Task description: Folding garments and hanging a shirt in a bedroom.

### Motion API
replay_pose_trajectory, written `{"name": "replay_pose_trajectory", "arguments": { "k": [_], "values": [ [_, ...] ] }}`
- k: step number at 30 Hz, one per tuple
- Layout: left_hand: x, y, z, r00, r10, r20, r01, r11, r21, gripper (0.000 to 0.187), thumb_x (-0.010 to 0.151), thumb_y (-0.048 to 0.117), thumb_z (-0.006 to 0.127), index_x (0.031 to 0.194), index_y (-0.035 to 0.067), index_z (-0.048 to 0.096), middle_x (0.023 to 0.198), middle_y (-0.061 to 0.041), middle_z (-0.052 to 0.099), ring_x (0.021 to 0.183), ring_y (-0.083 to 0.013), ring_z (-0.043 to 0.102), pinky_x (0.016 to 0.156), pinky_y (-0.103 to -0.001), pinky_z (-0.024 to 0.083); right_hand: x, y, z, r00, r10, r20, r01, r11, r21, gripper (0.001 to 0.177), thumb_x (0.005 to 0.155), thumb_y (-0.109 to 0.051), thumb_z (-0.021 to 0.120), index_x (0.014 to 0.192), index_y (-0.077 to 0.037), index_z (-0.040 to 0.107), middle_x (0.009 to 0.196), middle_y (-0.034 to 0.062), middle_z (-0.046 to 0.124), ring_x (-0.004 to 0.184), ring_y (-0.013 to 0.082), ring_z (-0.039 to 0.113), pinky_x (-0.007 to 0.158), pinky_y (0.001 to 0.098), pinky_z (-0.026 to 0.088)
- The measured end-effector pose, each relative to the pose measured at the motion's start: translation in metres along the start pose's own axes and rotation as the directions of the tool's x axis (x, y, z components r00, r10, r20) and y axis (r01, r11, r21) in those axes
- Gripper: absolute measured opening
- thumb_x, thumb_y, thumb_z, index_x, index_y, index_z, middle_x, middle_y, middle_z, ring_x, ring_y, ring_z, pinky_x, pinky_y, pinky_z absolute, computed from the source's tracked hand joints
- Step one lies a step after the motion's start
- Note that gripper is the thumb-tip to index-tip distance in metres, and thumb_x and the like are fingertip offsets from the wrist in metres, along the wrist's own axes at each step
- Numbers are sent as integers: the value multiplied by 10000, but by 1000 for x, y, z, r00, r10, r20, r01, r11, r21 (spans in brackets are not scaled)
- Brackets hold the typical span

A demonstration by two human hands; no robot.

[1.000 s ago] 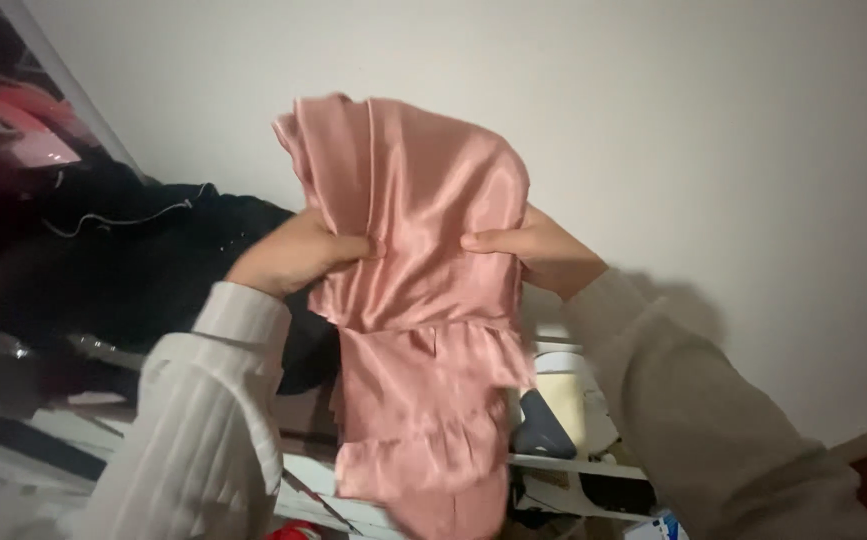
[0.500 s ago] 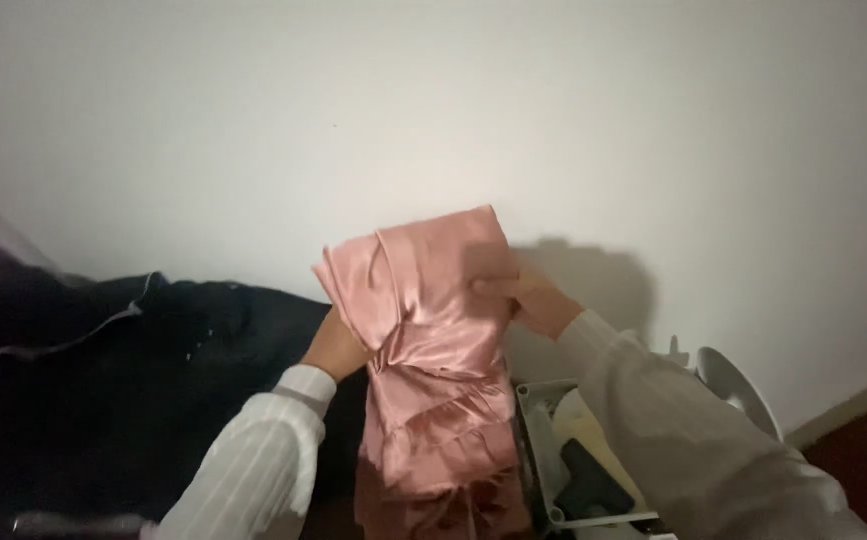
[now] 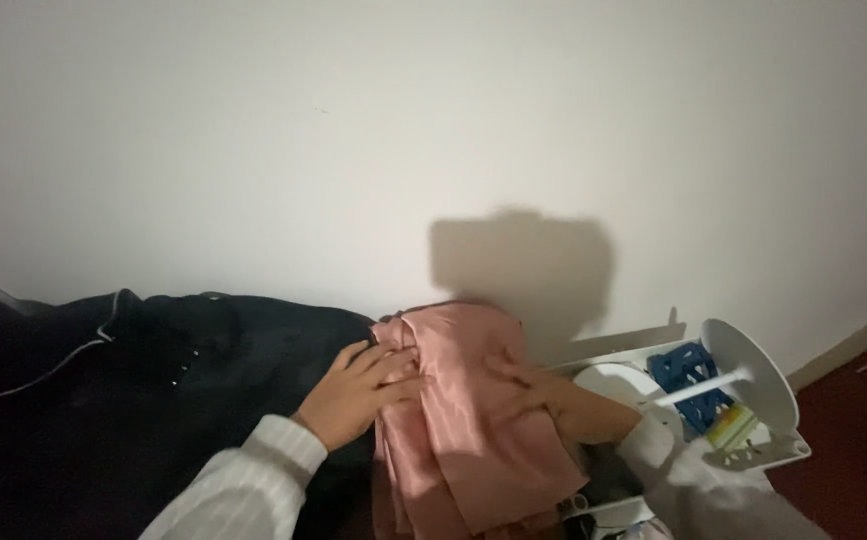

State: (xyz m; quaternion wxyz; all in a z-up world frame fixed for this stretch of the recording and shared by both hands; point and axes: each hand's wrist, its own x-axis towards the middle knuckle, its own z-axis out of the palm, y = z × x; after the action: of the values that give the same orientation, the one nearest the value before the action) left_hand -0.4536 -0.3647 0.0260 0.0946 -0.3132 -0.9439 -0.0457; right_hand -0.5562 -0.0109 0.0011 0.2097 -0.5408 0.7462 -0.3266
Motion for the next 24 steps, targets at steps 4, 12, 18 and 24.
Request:
{"name": "replay_pose_trajectory", "arguments": {
  "k": [4,12,18,24],
  "values": [
    [4,27,-9,981,-187,-44,186,982,-18,619,720,-29,631,1257,272,691,1416,-119,545,1374,-363,427,1086,-544,314,-14,8,9,971,-35,-237,79,980,180,493,901,-64,544,1363,-138,699,1667,191,323,1549,364,232,1234,503,155],
    [45,75,4,531,-841,-103,679,495,-542,474,914,389,699,1222,40,605,1137,-270,661,1053,-460,645,886,-499,537,-27,10,60,727,665,-173,-59,311,949,561,1037,-370,410,1494,-54,485,1466,76,573,1298,193,533,1084,326,426],
    [95,39,26,372,-924,89,863,309,-400,488,884,499,647,1141,84,647,1136,-206,696,998,-446,687,826,-544,549,-1,-20,74,627,730,-273,-210,495,843,708,891,-457,648,1415,-10,481,1305,154,618,1139,228,616,972,388,527],
    [87,7,38,97,-987,-129,571,161,-805,344,1016,328,544,1009,27,711,1006,-226,738,899,-420,734,828,-508,566,-9,12,109,745,394,-537,-258,914,312,816,895,-470,776,1393,56,403,1343,258,536,1199,361,571,976,461,493]
  ]
}}
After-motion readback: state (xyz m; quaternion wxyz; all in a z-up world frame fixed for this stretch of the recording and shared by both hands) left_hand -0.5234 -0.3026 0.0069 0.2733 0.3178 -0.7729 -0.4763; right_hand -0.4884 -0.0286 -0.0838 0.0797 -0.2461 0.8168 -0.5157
